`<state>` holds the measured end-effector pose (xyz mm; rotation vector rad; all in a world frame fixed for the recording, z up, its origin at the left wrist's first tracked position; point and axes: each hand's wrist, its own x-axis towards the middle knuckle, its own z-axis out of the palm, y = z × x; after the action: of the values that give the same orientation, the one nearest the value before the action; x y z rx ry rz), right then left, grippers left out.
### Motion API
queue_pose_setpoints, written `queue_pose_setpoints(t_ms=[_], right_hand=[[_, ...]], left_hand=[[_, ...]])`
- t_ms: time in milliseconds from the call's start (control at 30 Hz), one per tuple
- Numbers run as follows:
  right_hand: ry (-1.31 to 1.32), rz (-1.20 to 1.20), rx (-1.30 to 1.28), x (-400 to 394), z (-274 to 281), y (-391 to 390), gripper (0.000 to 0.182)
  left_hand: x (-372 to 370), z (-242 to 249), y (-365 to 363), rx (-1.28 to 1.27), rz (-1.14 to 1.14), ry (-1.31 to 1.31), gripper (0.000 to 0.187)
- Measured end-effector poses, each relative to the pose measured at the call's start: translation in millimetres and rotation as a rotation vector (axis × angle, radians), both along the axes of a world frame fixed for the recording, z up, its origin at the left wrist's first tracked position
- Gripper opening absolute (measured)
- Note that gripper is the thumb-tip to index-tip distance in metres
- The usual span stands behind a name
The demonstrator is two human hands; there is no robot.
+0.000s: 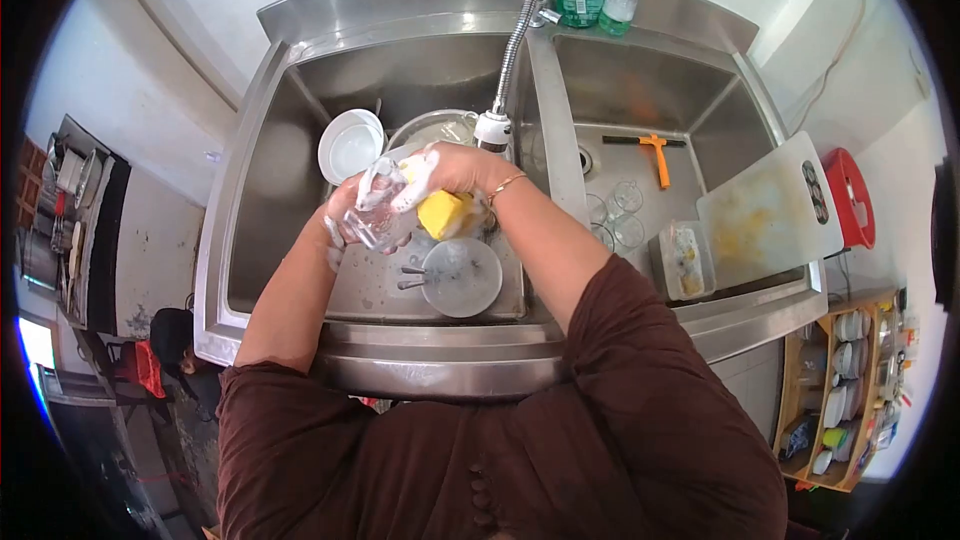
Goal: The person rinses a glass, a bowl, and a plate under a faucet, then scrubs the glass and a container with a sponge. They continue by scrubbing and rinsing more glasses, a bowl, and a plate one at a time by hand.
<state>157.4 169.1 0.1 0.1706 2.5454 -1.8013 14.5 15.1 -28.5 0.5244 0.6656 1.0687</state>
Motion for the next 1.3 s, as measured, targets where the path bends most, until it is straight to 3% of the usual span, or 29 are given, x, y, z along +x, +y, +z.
queue_pose_setpoints(t_ms=[100,133,167,200,267,300,333,367,433,500,533,600,733,933,1067,1133,1267,1300], right_hand=[[-0.101,0.013,-0.374,27,36,-6,0.03],[-0.107,0.016,-0.374,32,38,-1,0.03],[0.023,0.02,-0.144,37,40,6,0.03],[0.153,0.027,0.088,45,44,13,0.03],[0.12,-0.002,-0.053,81,81,19,0.029],[0.168,0.009,-0.062,94,83,31,0.029],[0.246,-0.056,0.007,106,82,46,0.029],[0.104,-0.084,0.103,125,113,49,0.029],[0.149,-0.119,0.242,157,133,73,0.024],[0.078,-0.301,0.385,179,140,93,0.024],[0.038,-0.374,0.459,187,140,108,0.025],[-0.028,-0.442,0.593,198,121,140,0.027],[-0.225,-0.614,0.973,210,43,200,0.029],[-0.475,-0.752,1.063,211,-61,234,0.025],[-0.628,-0.574,1.064,200,-89,233,0.028],[-0.629,-0.558,1.06,195,-107,235,0.027],[-0.702,-0.499,1.052,192,-116,224,0.025],[-0.696,-0.491,1.055,190,-121,225,0.025]], left_hand=[[19,15,4,0.103,0.089,0.0,0.054],[24,18,6,0.163,0.132,-0.015,0.053],[13,3,11,0.085,0.367,0.213,0.052],[15,7,17,0.085,0.374,0.206,0.052],[35,33,29,0.236,0.228,0.144,0.05],[58,57,35,0.15,0.249,0.049,0.049],[62,55,45,0.113,0.213,0.12,0.052],[60,55,51,0.046,0.147,0.256,0.05],[58,46,59,-0.025,0.074,0.387,0.048],[55,22,69,-0.225,0.124,0.946,0.051],[54,15,73,-0.227,0.121,0.945,0.051],[54,6,80,-0.402,0.126,1.052,0.055],[63,0,97,-0.414,0.108,1.187,0.053],[74,-20,111,-0.428,0.098,1.413,0.047],[70,-47,105,-0.37,0.183,1.59,0.046],[63,-64,100,-0.147,0.151,1.958,0.044],[59,-81,93,-0.231,0.182,1.932,0.041],[58,-90,92,-0.246,0.097,1.961,0.04]])
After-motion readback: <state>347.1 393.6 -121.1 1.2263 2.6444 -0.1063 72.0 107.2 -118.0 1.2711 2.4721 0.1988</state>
